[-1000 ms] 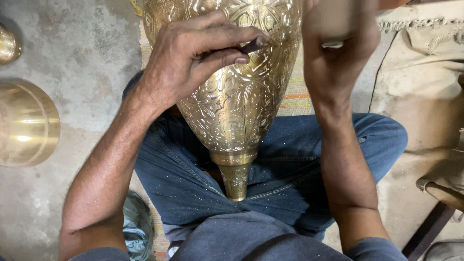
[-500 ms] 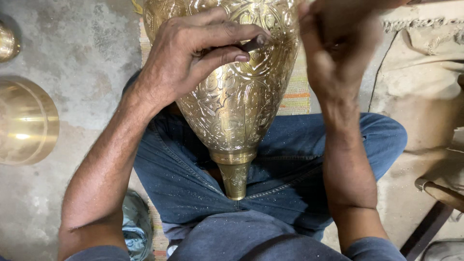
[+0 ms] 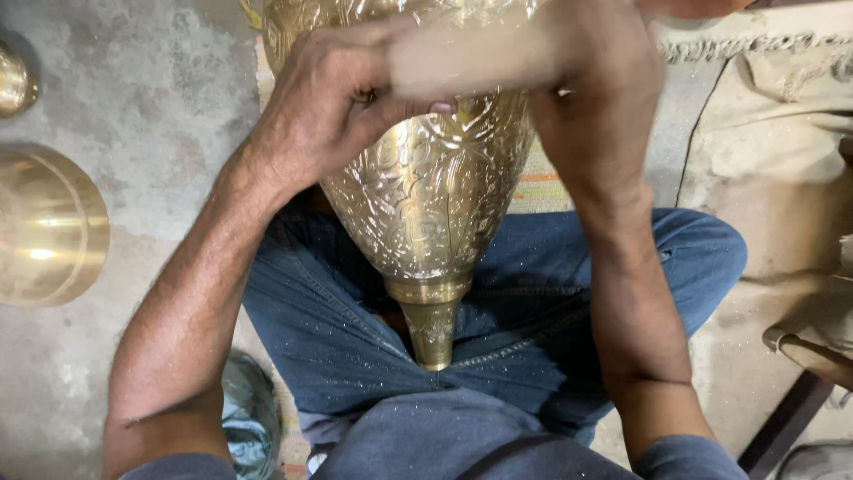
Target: The person sits on the floor with a large engraved brass vase held between their legs. They hold a small punch against the vase surface with one hand and strike it with a wooden mallet in the other hand, repositioning the punch repeatedly to work the embossed decoration.
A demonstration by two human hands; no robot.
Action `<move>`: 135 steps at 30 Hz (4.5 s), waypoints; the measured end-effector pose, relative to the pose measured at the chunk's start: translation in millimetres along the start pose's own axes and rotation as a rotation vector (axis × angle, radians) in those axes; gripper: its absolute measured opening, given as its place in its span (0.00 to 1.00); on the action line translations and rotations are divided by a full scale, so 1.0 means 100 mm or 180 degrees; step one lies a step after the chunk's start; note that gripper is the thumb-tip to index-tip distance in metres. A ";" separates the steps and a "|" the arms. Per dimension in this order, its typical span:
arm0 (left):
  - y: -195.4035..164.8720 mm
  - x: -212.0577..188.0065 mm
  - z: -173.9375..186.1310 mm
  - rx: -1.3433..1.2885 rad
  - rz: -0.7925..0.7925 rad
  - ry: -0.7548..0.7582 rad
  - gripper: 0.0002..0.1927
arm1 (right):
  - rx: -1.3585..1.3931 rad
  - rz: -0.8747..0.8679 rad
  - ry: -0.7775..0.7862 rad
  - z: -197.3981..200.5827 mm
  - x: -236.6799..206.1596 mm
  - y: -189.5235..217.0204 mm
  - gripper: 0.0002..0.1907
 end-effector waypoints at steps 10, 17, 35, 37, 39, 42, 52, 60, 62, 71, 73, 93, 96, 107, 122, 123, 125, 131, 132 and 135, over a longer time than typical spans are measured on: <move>0.00 0.05 0.00 0.0147 0.0023 0.0111 0.12 | -0.1342 0.1257 -0.0153 0.03 -0.09 0.30 0.11; -0.03 0.04 0.02 0.0165 -0.0153 0.0084 0.18 | -0.0860 0.1157 -0.1007 0.09 -0.15 0.18 0.13; -0.07 0.10 0.06 -0.0141 0.0043 0.0223 0.18 | -0.1495 0.1324 -0.0509 -0.02 -0.10 0.34 0.11; -0.16 0.11 0.09 -0.0113 -0.0300 0.0132 0.16 | -0.0913 0.1051 -0.0437 -0.02 -0.09 0.15 0.10; -0.05 0.10 0.02 -0.0136 0.0114 0.0252 0.19 | -0.0333 0.0772 -0.0337 -0.05 -0.11 -0.04 0.09; -0.03 0.08 0.01 -0.0138 0.0110 0.0232 0.21 | -0.0259 0.0765 -0.0469 -0.08 -0.14 -0.16 0.08; 0.08 0.04 -0.09 0.0037 0.0293 0.0389 0.20 | 0.0252 0.0274 -0.0717 0.17 0.03 0.03 0.11; -0.02 0.02 -0.09 0.0067 0.0189 0.0220 0.22 | 0.1579 -0.0867 -0.0068 0.14 0.13 -0.07 0.05; -0.04 0.02 -0.10 0.0050 0.0123 0.0155 0.23 | 0.0694 -0.0946 0.0605 0.03 0.09 -0.16 0.10; 0.06 -0.17 -0.02 -0.0571 0.0206 -0.0417 0.15 | -0.1639 0.1498 -0.0016 0.10 -0.05 0.12 0.11; 0.25 -0.41 0.26 -0.1049 0.0303 -0.1565 0.08 | -0.1130 0.0674 -0.0112 0.10 0.00 -0.17 0.13; 1.24 -1.78 -0.30 -0.1820 0.2707 -0.3846 0.17 | 0.1328 -0.2261 0.1298 -0.66 -0.14 -0.98 0.39; 1.08 -1.73 -0.17 -0.1289 0.2210 -0.3707 0.15 | 0.1760 -0.2431 0.1277 -0.73 -0.16 -0.93 0.38; 0.44 -1.42 0.32 0.0117 0.1433 -0.3286 0.09 | 0.1138 -0.2118 0.1230 -0.64 -0.10 -0.95 0.31; 0.17 0.10 0.02 -0.0306 0.0608 -0.0783 0.17 | -0.1286 0.0563 0.0370 0.30 0.10 0.09 0.28; 0.17 0.11 0.02 -0.0342 0.0596 -0.0788 0.17 | -0.1548 0.0607 0.0328 0.33 0.12 0.12 0.29; 0.17 0.12 0.02 -0.0404 0.0594 -0.0809 0.16 | -0.2053 0.0702 0.0257 0.34 0.14 0.16 0.32; 0.11 0.20 -0.01 -0.0314 0.0326 -0.0424 0.15 | -0.2105 0.0794 -0.0086 0.46 0.13 0.05 0.22; 0.13 0.21 0.00 -0.0327 0.0409 -0.0452 0.15 | -0.2093 0.0806 -0.0115 0.47 0.12 0.01 0.20; 0.13 0.23 0.00 -0.0300 0.0478 -0.0511 0.15 | -0.1022 0.0159 -0.0244 0.53 0.16 -0.29 0.16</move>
Point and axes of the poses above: each hand's wrist, its own x-axis towards the middle knuckle, its own z-axis out of the back of the hand, y = z × x, the point moved 9 cm from there along x, towards the middle knuckle, and after that the axes turned 9 degrees about -x, right-handed, at the moved point
